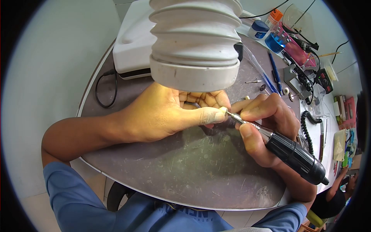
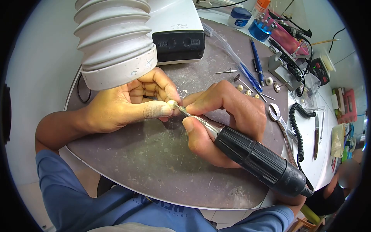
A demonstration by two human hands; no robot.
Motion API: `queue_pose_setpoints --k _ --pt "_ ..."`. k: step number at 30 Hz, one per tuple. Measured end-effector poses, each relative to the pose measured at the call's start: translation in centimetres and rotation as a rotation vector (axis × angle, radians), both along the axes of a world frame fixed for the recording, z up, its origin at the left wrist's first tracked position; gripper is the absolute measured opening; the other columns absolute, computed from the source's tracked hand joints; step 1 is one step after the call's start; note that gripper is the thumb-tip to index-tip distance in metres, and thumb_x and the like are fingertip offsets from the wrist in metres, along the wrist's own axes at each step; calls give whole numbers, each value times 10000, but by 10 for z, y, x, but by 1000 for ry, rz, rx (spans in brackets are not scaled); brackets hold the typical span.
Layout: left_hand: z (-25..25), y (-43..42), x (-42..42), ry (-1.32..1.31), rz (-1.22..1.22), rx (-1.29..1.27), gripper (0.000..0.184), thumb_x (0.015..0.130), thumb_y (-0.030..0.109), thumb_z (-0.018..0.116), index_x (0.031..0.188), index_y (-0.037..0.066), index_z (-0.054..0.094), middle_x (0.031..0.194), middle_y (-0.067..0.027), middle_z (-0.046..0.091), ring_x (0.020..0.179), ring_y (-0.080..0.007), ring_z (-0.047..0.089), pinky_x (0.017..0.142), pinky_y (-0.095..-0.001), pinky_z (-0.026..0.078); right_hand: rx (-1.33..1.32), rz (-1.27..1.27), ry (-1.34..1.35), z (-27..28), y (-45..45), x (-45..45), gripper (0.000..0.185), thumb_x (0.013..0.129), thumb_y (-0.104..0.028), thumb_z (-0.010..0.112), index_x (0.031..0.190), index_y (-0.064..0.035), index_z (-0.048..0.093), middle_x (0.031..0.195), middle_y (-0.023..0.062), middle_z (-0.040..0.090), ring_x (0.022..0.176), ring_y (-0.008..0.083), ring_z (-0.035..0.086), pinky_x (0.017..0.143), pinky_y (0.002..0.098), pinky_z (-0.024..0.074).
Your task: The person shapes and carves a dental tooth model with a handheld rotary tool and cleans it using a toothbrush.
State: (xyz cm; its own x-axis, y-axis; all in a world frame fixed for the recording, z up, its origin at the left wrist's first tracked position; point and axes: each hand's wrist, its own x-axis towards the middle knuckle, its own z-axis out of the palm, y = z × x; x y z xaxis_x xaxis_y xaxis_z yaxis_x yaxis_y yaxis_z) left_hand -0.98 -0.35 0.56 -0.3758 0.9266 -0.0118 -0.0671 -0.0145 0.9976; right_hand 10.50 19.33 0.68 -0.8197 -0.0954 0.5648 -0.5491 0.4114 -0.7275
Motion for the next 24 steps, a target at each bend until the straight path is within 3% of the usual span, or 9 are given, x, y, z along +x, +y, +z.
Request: queue_pose_setpoints --k 6,8,9,18,24 --pt "0 1 0 -13 -6 -17 200 898 122 660 1060 24 593 959 -43 627 864 -95 605 796 -245 510 -5 -18 5 0 -1 2 186 691 -29 691 831 35 587 781 172 682 716 245 704 683 301 558" --pt "0 0 -1 -26 -4 -20 201 899 121 659 1062 25 592 958 -43 628 864 -96 604 796 -245 507 78 23 -177 7 3 7 179 862 -91 630 937 -13 487 905 173 644 802 158 621 739 297 492" --pt "2 0 -1 -19 -9 -13 201 900 120 656 1063 25 589 954 -42 627 864 -96 602 798 -247 505 83 24 -193 8 2 8 184 870 -96 629 950 -20 482 931 169 645 813 151 616 762 303 493" --pt "3 0 0 -19 1 -25 200 908 119 643 1071 24 577 949 -44 624 882 -95 599 801 -254 502 19 83 -127 4 7 9 179 884 -114 599 936 3 475 779 127 547 799 214 642 744 309 500" --pt "4 1 -1 -21 -5 -35 200 905 117 647 1066 22 575 954 -43 618 887 -94 596 795 -252 503 116 39 -98 6 3 6 159 861 -77 599 921 7 478 816 149 581 789 209 646 727 302 492"
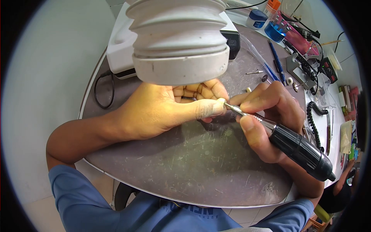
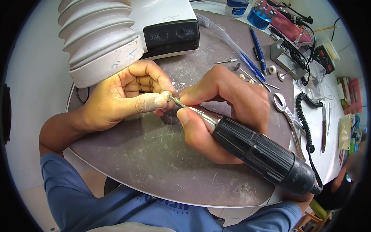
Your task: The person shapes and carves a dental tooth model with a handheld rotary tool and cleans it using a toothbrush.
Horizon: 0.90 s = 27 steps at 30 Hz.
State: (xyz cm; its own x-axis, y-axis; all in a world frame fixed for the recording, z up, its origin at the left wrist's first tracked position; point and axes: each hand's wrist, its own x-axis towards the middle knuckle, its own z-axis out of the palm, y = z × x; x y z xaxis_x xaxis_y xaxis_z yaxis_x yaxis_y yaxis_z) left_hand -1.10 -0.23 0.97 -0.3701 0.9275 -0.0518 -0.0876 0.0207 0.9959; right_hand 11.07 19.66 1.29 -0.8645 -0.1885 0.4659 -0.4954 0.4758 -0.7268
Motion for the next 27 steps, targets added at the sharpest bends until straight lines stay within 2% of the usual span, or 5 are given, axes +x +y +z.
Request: queue_pose_setpoints --k 10,12,18,27 --pt "2 0 4 -28 25 -3 190 901 119 655 1046 14 592 951 -46 623 862 -97 598 785 -246 504 -44 13 -3 -1 0 -2 161 833 -52 597 928 18 488 807 160 607 808 206 658 692 297 491" --pt "0 0 3 -19 19 3 187 902 122 654 1041 11 597 951 -49 626 857 -97 599 781 -247 505 9 47 69 -1 0 -4 147 835 -60 591 914 12 489 811 172 624 791 196 651 680 292 489" --pt "-2 0 3 0 24 0 175 915 117 634 1039 -3 610 948 -61 639 847 -99 602 772 -247 506 -59 7 8 -1 -1 -2 149 821 -64 598 895 11 493 830 203 657 669 146 575 645 281 472" --pt "-3 -1 3 -17 23 15 183 913 97 631 1061 -9 614 963 -55 635 872 -99 600 794 -247 500 -47 2 10 -2 0 -3 152 826 -80 599 895 7 496 814 194 655 672 136 576 649 270 464"
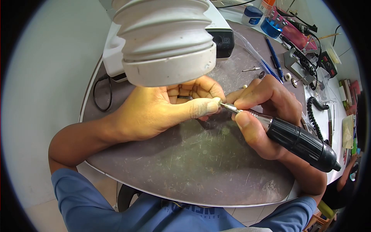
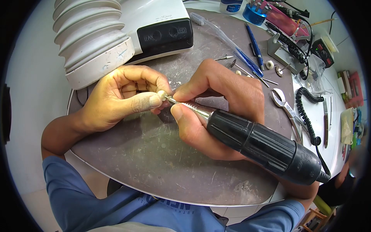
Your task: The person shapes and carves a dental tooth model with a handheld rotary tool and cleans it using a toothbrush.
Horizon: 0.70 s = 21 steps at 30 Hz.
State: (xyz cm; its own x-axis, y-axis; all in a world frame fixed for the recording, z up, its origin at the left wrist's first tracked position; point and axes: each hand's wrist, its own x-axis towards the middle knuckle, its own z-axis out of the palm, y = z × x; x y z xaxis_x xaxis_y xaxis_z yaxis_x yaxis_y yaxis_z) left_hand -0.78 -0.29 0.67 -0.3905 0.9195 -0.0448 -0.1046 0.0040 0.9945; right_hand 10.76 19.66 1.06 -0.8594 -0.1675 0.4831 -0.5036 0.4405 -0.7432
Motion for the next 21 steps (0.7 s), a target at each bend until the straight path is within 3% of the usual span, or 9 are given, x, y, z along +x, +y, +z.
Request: queue_pose_setpoints --k 21 --pt "1 0 2 55 12 -31 191 909 76 629 1076 -16 611 931 -47 630 866 -96 596 809 -258 502 85 33 110 -1 3 -2 138 774 -15 603 874 53 536 758 165 623 660 206 621 624 294 495"
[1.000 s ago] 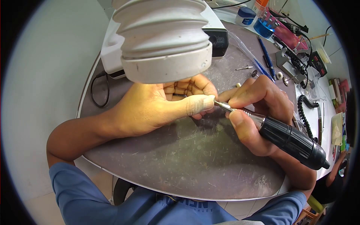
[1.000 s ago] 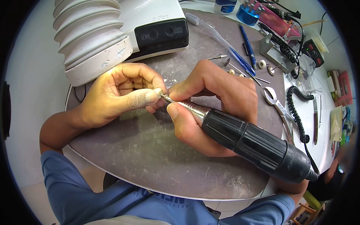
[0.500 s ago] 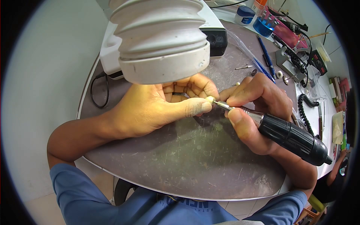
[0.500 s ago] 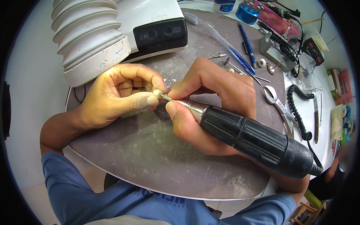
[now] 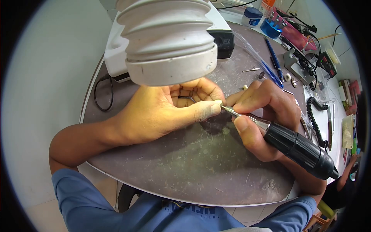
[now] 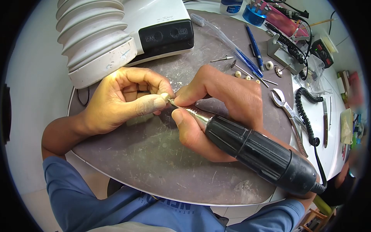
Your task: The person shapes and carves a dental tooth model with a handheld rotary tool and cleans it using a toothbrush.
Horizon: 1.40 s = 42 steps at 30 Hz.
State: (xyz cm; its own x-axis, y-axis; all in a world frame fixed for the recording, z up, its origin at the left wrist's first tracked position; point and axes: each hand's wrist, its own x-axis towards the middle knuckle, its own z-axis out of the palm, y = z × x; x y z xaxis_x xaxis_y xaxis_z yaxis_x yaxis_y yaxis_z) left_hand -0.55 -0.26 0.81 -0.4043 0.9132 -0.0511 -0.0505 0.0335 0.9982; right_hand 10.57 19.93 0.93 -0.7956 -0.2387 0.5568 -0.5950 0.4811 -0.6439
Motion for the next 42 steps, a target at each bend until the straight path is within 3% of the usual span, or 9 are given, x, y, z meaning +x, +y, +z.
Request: queue_pose_setpoints --k 13,21,22,24,26,42 --pt "1 2 6 1 75 18 154 933 99 583 1011 -30 616 868 -48 627 769 -90 575 722 -238 482 -91 -9 51 -3 -5 -2 156 752 -35 635 853 60 563 768 169 638 615 192 589 588 289 466" --pt "-1 3 8 8 134 0 154 903 101 611 969 -38 623 857 -47 632 723 -80 576 692 -224 474 -145 -98 66 -6 -5 -3 141 724 -99 666 769 10 587 689 102 645 597 187 657 565 274 522" --pt "0 2 6 10 115 5 154 903 101 611 969 -38 623 857 -47 632 723 -80 576 692 -224 474 -156 -103 82 -6 -6 -3 143 727 -108 669 746 -3 575 648 80 650 562 169 657 527 261 517" --pt "5 -3 1 -15 21 -81 218 933 130 623 1098 -10 596 1005 -51 629 889 -89 587 786 -239 486 -187 -137 74 -6 -8 -1 147 721 -118 674 730 -15 570 630 74 628 534 160 631 497 262 485" --pt "7 -2 2 5 4 -78 216 929 124 627 1087 -20 600 986 -51 631 861 -83 581 772 -231 480 -153 -124 21 -4 -6 2 137 714 -101 673 751 9 600 685 92 625 563 172 635 536 268 498" --pt "6 0 6 61 52 -68 178 913 99 636 1030 -32 614 925 -44 626 819 -73 571 743 -221 470 -186 -108 11 -3 -9 1 145 717 -126 667 728 -22 565 618 68 611 529 173 609 494 290 466"
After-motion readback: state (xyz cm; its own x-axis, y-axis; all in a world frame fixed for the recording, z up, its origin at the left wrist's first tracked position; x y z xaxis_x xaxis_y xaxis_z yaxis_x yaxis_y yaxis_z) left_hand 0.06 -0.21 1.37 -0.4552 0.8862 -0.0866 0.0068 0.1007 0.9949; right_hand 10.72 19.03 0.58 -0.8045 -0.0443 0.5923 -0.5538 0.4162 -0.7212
